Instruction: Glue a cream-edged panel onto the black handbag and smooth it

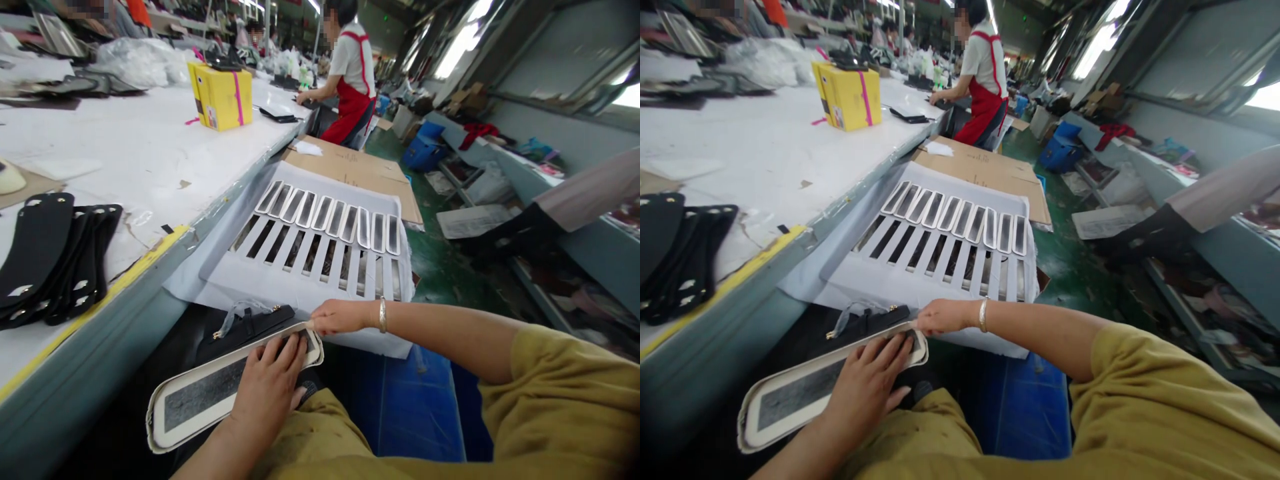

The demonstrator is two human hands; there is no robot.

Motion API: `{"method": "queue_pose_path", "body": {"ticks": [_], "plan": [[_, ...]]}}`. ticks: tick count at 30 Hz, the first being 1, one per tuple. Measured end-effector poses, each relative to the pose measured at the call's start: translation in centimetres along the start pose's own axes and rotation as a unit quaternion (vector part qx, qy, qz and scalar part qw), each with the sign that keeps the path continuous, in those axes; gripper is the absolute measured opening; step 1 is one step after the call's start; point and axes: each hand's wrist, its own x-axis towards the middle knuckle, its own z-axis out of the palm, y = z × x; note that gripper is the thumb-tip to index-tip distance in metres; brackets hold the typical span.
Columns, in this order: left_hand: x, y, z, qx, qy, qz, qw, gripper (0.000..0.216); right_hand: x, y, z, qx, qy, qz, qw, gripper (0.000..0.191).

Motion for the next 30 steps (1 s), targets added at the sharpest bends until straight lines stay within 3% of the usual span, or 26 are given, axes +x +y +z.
{"method": "queue_pose_path", "body": {"ticks": [2, 4, 7, 10, 13, 19, 23, 27, 30], "plan": [[-0.2, -0.1, 0.0, -0.001, 0.000, 0.007, 1.000, 0.073, -1.0, 0.6, 0.9, 0.079, 0.029, 0.022, 0.996, 0.042], [-0.3, -0.1, -0.1, 0.002, 0.000, 0.007, 1.000, 0.072, -2.1, 0.8, 2.2, 0.059, 0.062, 0.044, 0.995, 0.043], [-0.5, 0.0, -0.4, 0.006, -0.002, -0.005, 1.000, 0.070, -2.9, 0.7, 4.9, 0.055, 0.035, 0.091, 0.994, 0.043], [-0.5, 0.1, -0.7, 0.002, -0.001, -0.004, 1.000, 0.068, -2.7, 0.7, 7.2, 0.227, -0.009, 0.125, 0.966, 0.039], [-0.6, 0.1, -1.0, 0.001, -0.005, -0.001, 1.000, 0.066, -2.4, 0.9, 8.4, 0.339, 0.019, 0.103, 0.935, 0.033], [-0.6, -0.1, -1.3, -0.010, -0.025, 0.001, 1.000, 0.065, -3.0, -0.3, 8.0, 0.367, 0.093, 0.089, 0.921, 0.025], [-0.5, -0.2, -1.5, -0.026, -0.032, 0.006, 0.999, 0.062, -2.9, -0.9, 7.3, 0.352, 0.079, 0.115, 0.926, 0.023], [-0.3, -0.1, -1.9, -0.023, -0.042, 0.002, 0.999, 0.064, -3.0, -0.2, 7.0, 0.368, 0.066, 0.126, 0.919, 0.040], [-0.1, 0.0, -1.9, -0.015, -0.055, 0.010, 0.998, 0.067, -3.2, 0.1, 6.7, 0.332, 0.144, 0.113, 0.925, 0.041]]}}
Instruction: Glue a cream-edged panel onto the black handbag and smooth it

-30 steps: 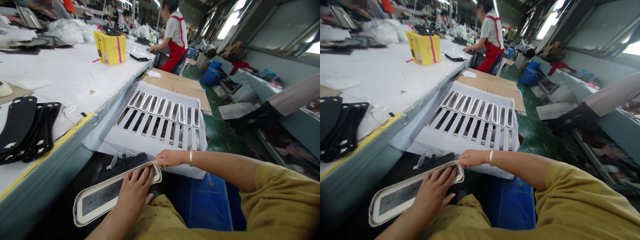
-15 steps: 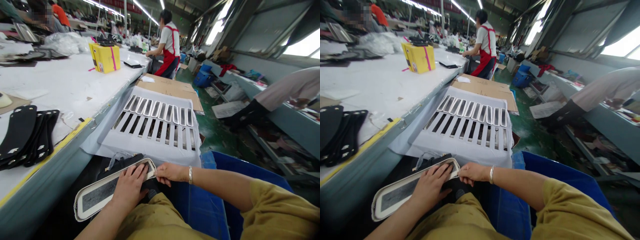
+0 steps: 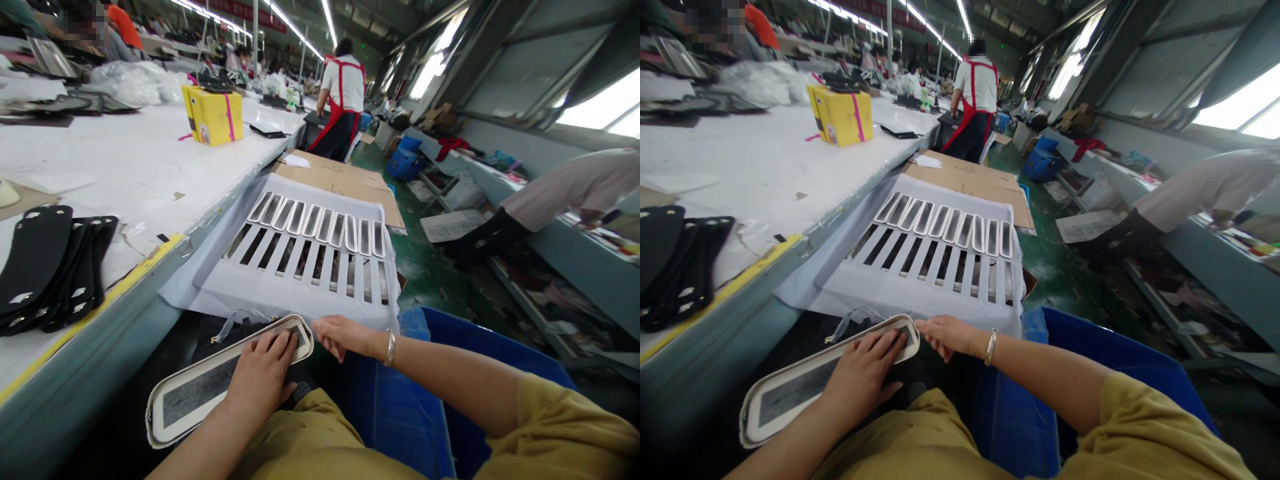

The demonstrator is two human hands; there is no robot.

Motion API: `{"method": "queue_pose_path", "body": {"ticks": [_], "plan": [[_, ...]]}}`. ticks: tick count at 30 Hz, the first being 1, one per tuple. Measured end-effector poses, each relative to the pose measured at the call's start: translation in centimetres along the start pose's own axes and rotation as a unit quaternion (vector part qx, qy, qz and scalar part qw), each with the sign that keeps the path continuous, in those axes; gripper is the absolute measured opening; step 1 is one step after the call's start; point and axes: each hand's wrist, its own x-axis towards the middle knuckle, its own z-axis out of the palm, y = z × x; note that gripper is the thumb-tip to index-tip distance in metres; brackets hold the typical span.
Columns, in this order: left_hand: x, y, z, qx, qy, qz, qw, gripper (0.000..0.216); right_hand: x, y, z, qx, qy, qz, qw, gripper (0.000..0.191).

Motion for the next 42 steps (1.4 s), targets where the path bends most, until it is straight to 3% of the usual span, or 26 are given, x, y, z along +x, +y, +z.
{"method": "queue_pose_path", "body": {"ticks": [3, 5, 8, 10, 13, 15, 18, 20, 23, 26, 29, 32, 36, 42], "plan": [[-0.1, 0.2, 0.4, -0.007, -0.009, 0.003, 1.000, 0.070, 0.2, -0.7, 0.0, -0.098, 0.082, -0.064, 0.990, 0.035], [-0.3, 0.3, 0.8, -0.024, -0.002, -0.004, 1.000, 0.071, 0.5, -1.4, 0.3, -0.187, 0.136, -0.120, 0.965, 0.034], [-0.6, 0.2, 1.0, -0.045, 0.012, -0.020, 0.999, 0.071, 0.6, -2.8, 0.7, -0.341, 0.218, -0.255, 0.878, 0.021], [-0.6, -0.1, 0.9, -0.060, 0.013, -0.019, 0.998, 0.071, 0.3, -3.6, 0.9, -0.427, 0.205, -0.334, 0.815, 0.014], [-0.6, -0.5, 0.7, -0.099, 0.015, -0.021, 0.995, 0.070, -0.2, -4.0, 1.4, -0.532, 0.145, -0.365, 0.750, 0.010], [-0.7, -0.8, 0.4, -0.139, 0.020, -0.024, 0.990, 0.078, -0.3, -3.8, 2.0, -0.573, 0.148, -0.358, 0.722, 0.015], [-1.1, -1.5, -0.3, -0.213, 0.026, -0.001, 0.977, 0.097, 0.1, -3.1, 2.8, -0.601, 0.188, -0.360, 0.688, 0.040], [-1.8, -2.3, -0.9, -0.259, 0.054, -0.005, 0.964, 0.096, 0.7, -3.0, 3.0, -0.613, 0.199, -0.368, 0.670, 0.051], [-4.0, -3.5, -1.5, -0.245, 0.128, -0.080, 0.958, 0.058, 1.4, -3.3, 3.0, -0.617, 0.200, -0.383, 0.658, 0.057], [-7.1, -4.1, -1.1, -0.124, 0.107, -0.151, 0.975, 0.033, 1.5, -3.5, 3.0, -0.615, 0.195, -0.388, 0.658, 0.061], [-9.5, -4.3, 0.1, -0.020, 0.066, -0.150, 0.986, 0.052, 0.9, -3.4, 3.2, -0.616, 0.186, -0.373, 0.669, 0.060], [-10.1, -4.7, 0.8, 0.026, 0.063, -0.128, 0.989, 0.068, 0.1, -3.3, 3.5, -0.612, 0.165, -0.341, 0.695, 0.043], [-9.2, -5.4, 0.2, 0.025, 0.036, -0.117, 0.992, 0.060, -0.3, -3.7, 3.5, -0.601, 0.147, -0.310, 0.722, 0.028], [-10.6, -5.4, -0.1, -0.030, -0.008, -0.140, 0.990, 0.071, -0.5, -3.8, 4.1, -0.597, 0.142, -0.291, 0.734, 0.034]]}}
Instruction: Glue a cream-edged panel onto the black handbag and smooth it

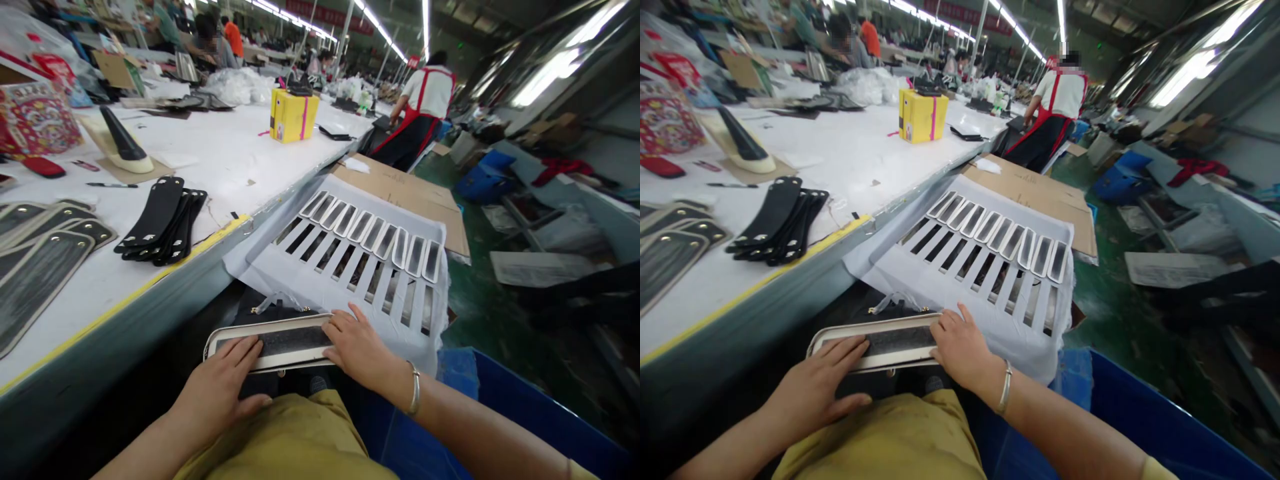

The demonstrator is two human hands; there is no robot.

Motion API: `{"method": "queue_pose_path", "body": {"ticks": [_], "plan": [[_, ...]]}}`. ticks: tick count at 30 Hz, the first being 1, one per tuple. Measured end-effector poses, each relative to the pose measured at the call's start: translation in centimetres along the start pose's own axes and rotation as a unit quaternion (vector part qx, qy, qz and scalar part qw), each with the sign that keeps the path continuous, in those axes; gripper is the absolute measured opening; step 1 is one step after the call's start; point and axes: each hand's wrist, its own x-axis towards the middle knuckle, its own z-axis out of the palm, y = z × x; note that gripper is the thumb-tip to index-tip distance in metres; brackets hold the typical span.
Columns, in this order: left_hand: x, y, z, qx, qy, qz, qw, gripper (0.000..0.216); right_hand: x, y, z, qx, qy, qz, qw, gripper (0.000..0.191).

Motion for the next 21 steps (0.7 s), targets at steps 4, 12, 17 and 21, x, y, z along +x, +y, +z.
{"method": "queue_pose_path", "body": {"ticks": [4, 12, 17, 21], "plan": [[0.4, -0.4, -0.8, -0.034, -0.011, -0.035, 0.999, 0.079, 0.1, 0.1, -0.2, 0.024, 0.012, 0.021, 0.999, 0.055], [4.9, 5.0, -2.6, 0.051, 0.038, 0.025, 0.998, 0.048, 0.5, -0.2, -0.4, 0.023, 0.021, 0.043, 0.999, 0.042], [6.7, 7.4, -0.3, -0.019, 0.027, 0.136, 0.990, 0.058, 0.5, 0.7, -0.3, 0.054, 0.014, 0.033, 0.998, 0.028], [7.2, 7.3, 0.1, -0.017, 0.004, 0.121, 0.992, 0.063, 0.6, 2.5, -1.0, 0.121, 0.124, 0.108, 0.979, 0.005]]}}
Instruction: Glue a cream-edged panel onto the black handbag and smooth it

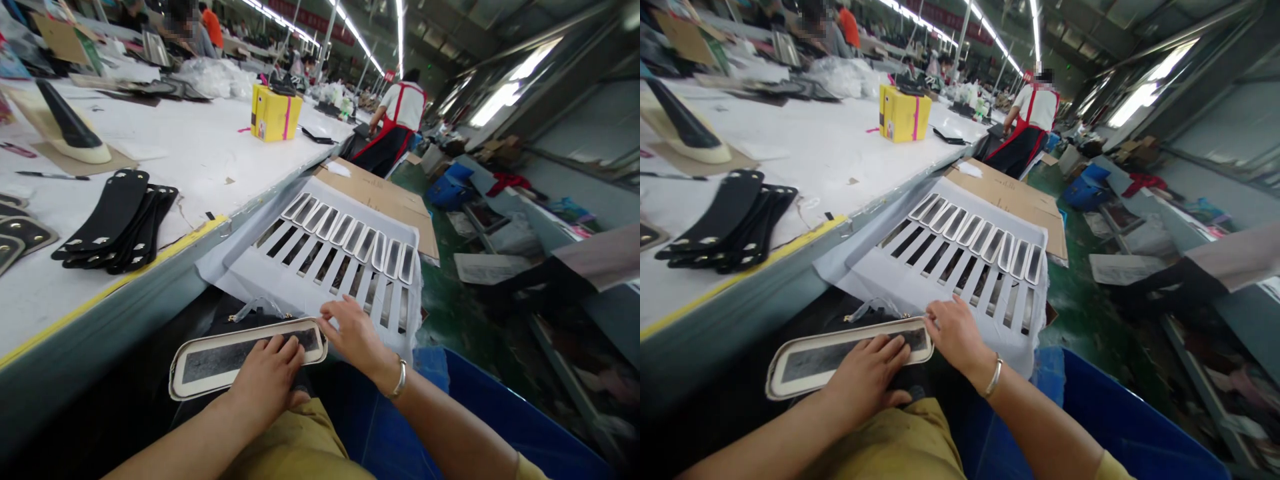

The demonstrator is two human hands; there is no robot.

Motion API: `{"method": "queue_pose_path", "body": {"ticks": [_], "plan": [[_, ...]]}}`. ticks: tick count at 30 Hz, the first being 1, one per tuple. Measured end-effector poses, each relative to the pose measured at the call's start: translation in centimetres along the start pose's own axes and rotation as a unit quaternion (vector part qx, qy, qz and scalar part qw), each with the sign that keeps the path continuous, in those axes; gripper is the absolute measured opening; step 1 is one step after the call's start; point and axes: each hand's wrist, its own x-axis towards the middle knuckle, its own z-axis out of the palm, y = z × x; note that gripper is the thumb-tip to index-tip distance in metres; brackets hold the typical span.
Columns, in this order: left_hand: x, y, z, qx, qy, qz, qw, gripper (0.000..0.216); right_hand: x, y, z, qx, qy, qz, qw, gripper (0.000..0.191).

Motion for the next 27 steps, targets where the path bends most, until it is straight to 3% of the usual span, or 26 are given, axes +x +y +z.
{"method": "queue_pose_path", "body": {"ticks": [2, 3, 6, 8, 15, 21, 27], "plan": [[0.1, 0.0, -0.2, -0.001, -0.011, -0.004, 1.000, 0.064, 0.5, 0.4, -0.2, 0.012, 0.040, 0.016, 0.999, 0.010], [0.1, 0.1, -0.4, 0.000, -0.015, -0.006, 1.000, 0.064, 0.8, 0.4, -0.1, 0.006, 0.028, 0.008, 1.000, 0.017], [0.3, 0.3, -0.6, 0.004, -0.019, -0.010, 1.000, 0.062, 2.0, 0.4, 0.8, -0.034, -0.071, -0.027, 0.997, 0.031], [0.4, 0.4, -0.6, 0.007, -0.023, -0.009, 1.000, 0.062, 2.8, 0.6, 1.5, -0.043, -0.109, -0.007, 0.993, 0.031], [1.3, 0.0, -0.4, 0.036, -0.018, 0.024, 0.999, 0.073, 2.4, 3.1, 0.6, 0.178, -0.180, 0.125, 0.959, 0.031], [1.7, -0.4, 0.7, 0.055, -0.009, 0.050, 0.997, 0.074, -0.5, 2.0, -0.3, 0.139, -0.275, 0.183, 0.934, 0.032], [1.4, -1.0, 0.8, 0.045, -0.009, 0.050, 0.998, 0.073, -0.5, -0.4, 0.5, 0.039, -0.245, 0.168, 0.954, 0.029]]}}
